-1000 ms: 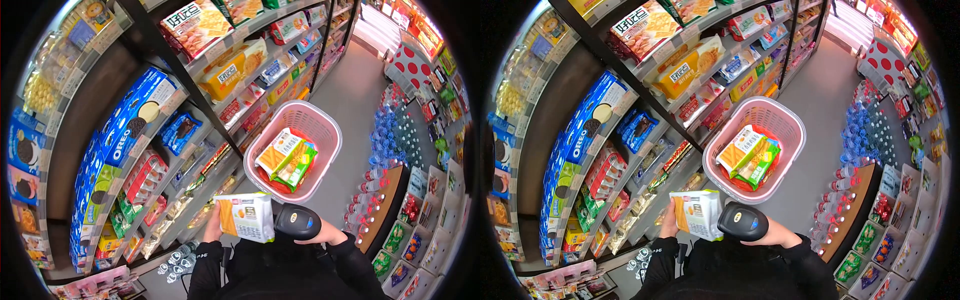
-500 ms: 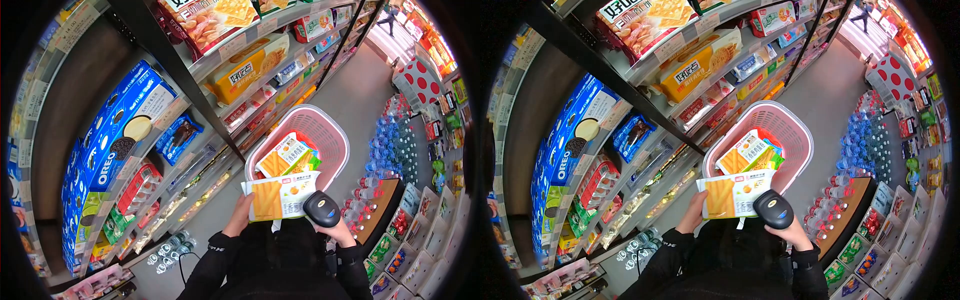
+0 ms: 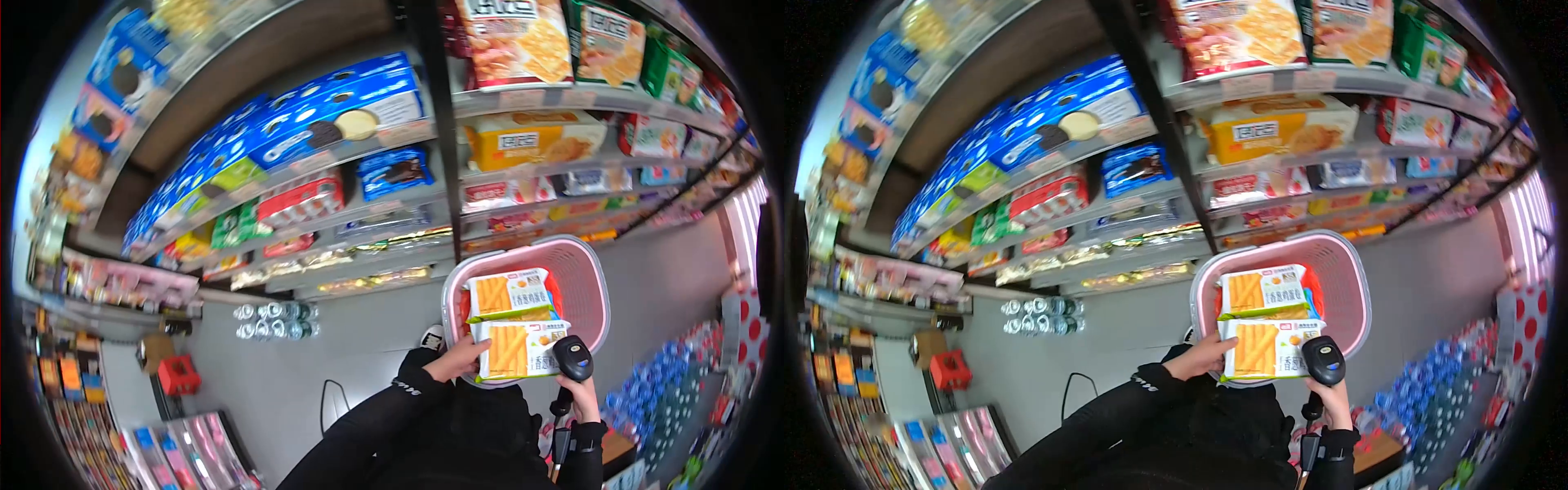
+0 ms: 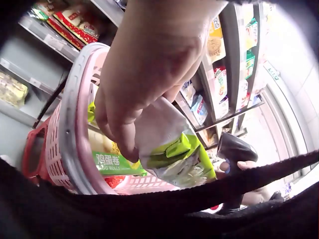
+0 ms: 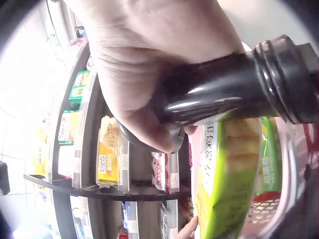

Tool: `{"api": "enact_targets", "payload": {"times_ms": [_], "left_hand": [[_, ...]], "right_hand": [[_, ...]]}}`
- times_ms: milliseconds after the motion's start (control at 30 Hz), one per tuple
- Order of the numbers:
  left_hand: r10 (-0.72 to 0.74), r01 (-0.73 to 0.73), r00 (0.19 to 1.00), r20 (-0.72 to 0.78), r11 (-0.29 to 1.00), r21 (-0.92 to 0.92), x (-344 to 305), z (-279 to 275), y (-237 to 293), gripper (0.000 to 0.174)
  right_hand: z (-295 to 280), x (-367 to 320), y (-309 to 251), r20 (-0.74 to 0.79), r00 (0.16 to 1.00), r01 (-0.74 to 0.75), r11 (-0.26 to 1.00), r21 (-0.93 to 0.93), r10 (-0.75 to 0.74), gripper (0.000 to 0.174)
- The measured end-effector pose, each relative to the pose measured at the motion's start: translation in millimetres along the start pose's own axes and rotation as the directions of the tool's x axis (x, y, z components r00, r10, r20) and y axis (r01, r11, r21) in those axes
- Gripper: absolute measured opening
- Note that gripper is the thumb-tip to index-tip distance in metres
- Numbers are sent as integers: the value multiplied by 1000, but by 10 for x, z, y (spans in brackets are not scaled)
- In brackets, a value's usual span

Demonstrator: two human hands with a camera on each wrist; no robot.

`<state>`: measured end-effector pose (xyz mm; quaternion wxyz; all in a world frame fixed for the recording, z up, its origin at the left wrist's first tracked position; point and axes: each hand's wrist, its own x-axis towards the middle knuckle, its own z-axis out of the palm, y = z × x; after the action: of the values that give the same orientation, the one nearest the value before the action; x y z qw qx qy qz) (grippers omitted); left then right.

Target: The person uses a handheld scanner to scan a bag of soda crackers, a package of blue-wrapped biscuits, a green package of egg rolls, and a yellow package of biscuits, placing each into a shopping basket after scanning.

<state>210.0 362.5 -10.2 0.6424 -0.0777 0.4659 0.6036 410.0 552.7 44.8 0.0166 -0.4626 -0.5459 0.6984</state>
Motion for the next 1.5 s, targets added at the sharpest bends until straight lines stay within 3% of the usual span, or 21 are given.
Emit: {"api": "enact_targets", "payload": {"times_ms": [67, 133, 267, 333, 400, 433, 467, 533, 567, 600, 667, 833, 867, 933, 1067, 1200, 1267, 1333, 1400, 1467, 1500], "left_hand": [[47, -50, 998, -44, 996, -67, 26, 98, -43, 41], [30, 14, 977, -212, 979, 201, 114, 154, -84, 38], [143, -128, 935, -325, 989, 68, 329, 201, -278, 33], [111, -83, 923, -369, 992, 90, 386, 227, -293, 33], [303, -279, 891, -337, 953, 119, 585, 106, -455, 35], [342, -267, 868, -360, 933, 243, 678, 17, -525, 37], [343, -270, 870, -355, 933, 239, 597, 99, -432, 37], [272, -129, 846, -458, 939, 319, 318, 361, -166, 38], [293, -122, 838, -461, 923, 366, 525, 195, -367, 38], [323, -208, 864, -385, 928, 310, 521, 149, -415, 36], [338, -303, 883, -325, 940, 157, 451, 217, -405, 33], [318, -301, 888, -333, 948, 102, 616, 33, -585, 32], [338, -324, 887, -315, 941, 99, 599, 36, -584, 33], [337, -317, 882, -329, 942, 113, 578, 49, -577, 34], [328, -265, 849, -415, 942, 204, 329, 205, -422, 39], [475, -335, 775, -418, 868, 366, 576, -64, -668, 42], [488, -343, 807, -331, 845, 410, 493, -78, -637, 42], [502, -339, 820, -273, 812, 476, 412, -115, -643, 45], [409, -253, 886, -217, 820, 514, -19, 50, -437, 41], [348, -297, 910, -225, 927, 230, -364, 187, -373, 36], [305, -264, 934, -187, 940, 214, -470, 178, -336, 30]], "right_hand": [[-68, 116, -76, 63, 998, 24, 999, -33, -22, 48], [-131, 232, -159, 129, 991, 50, 995, -88, -38, 48], [-208, 504, -200, 189, 982, 23, 988, -151, 6, 45], [-221, 638, -179, 221, 975, 2, 988, -156, 33, 44], [-199, 743, -151, 277, 960, -3, 984, -178, 53, 43], [-178, 768, -145, 281, 956, -29, 979, -200, 85, 42], [-153, 780, -147, 294, 948, -55, 973, -226, 122, 42], [-159, 845, -37, 312, 943, -31, 963, -267, 117, 43], [-73, 735, -187, 308, 932, -114, 960, -256, 193, 45], [-102, 777, -106, 318, 942, -18, 963, -268, 106, 47], [-133, 795, -41, 313, 942, -45, 968, -248, 124, 46], [-172, 857, 48, 324, 939, -31, 967, -254, 115, 37], [-155, 843, 12, 323, 932, -86, 967, -242, 164, 36], [-139, 883, 17, 332, 920, -134, 964, -228, 206, 35], [-95, 919, 129, 374, 919, -40, 972, -233, 128, 34], [-128, 894, 154, 361, 930, -35, 993, -110, 73, 35], [-176, 816, 48, 357, 926, -97, 991, -92, 124, 33], [-266, 788, 11, 367, 928, -27, 996, -90, 58, 31], [-352, 710, -66, 362, 932, 13, 993, -121, 32, 36], [-354, 464, -285, 400, 917, 46, 996, -72, -13, 38], [-384, 408, -335, 388, 921, 49, 996, -68, -19, 38]]}}
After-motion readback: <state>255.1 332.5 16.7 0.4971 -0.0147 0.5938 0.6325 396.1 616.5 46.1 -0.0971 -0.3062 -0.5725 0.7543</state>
